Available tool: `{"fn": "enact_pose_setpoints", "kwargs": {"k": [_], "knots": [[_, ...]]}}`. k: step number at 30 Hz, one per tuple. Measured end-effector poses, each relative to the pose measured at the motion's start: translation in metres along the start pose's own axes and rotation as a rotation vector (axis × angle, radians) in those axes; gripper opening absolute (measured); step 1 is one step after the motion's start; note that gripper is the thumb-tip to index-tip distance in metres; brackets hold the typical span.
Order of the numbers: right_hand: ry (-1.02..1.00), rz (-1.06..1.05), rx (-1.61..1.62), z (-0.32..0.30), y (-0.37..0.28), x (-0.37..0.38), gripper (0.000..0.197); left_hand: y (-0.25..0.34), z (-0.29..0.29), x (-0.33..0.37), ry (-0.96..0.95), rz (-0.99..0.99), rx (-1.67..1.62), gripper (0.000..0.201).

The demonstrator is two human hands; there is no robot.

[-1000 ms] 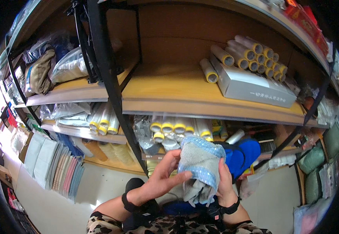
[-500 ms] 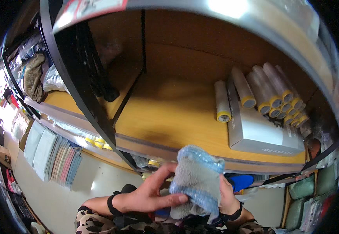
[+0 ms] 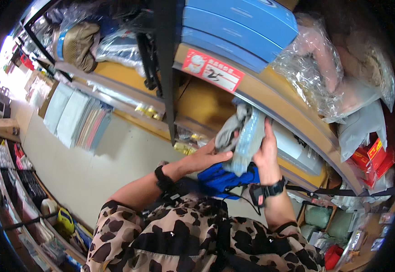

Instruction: The person handles several small rolls, wipes a shelf with a cloth, and organizes the rolls into a stack on the shelf.

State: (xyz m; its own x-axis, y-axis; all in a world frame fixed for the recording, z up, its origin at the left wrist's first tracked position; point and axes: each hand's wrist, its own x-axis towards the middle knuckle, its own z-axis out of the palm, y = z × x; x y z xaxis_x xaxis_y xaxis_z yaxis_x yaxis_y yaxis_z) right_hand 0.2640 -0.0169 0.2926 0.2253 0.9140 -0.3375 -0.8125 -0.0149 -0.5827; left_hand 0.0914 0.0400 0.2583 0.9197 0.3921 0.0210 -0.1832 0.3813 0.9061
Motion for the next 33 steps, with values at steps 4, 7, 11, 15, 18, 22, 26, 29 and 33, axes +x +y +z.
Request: {"fn": "enact_pose_setpoints", "kwargs": {"k": [4,7,11,15,18,22,26,29,33], "knots": [[0.145,-0.185,-0.261,0.010,0.006,0.047,0.037,-0.002,-0.004,-0.007,0.051,-0.313,0.014,0.051],[0.102,-0.209,-0.521,0.011,0.025,0.084,0.045,-0.012,-0.008,-0.006,0.241,-0.311,-0.401,0.056],[0.109,-0.205,-1.765,0.045,0.040,0.103,0.059,-0.006,-0.024,-0.007,0.486,-0.280,-0.503,0.067],[-0.148,-0.273,-2.085,0.041,0.068,0.129,0.053,-0.032,-0.035,-0.004,0.584,-0.289,-0.331,0.071],[-0.318,-0.250,-2.267,0.046,0.088,0.129,0.043,-0.040,-0.041,-0.004,0.616,-0.268,-0.186,0.069],[-0.302,-0.431,-2.341,0.026,0.094,0.147,0.034,-0.050,-0.045,-0.002,0.605,-0.208,-0.051,0.065],[-0.201,-0.555,-2.292,0.021,0.083,0.172,0.034,-0.051,-0.045,0.004,0.655,-0.048,-0.082,0.051],[-0.187,-0.434,-2.445,0.011,0.067,0.203,0.037,-0.040,-0.054,0.008,0.570,-0.074,-0.093,0.045],[-0.004,-0.177,-2.661,0.010,0.050,0.249,0.052,-0.037,-0.061,0.022,0.440,0.094,-0.113,0.045]]}}
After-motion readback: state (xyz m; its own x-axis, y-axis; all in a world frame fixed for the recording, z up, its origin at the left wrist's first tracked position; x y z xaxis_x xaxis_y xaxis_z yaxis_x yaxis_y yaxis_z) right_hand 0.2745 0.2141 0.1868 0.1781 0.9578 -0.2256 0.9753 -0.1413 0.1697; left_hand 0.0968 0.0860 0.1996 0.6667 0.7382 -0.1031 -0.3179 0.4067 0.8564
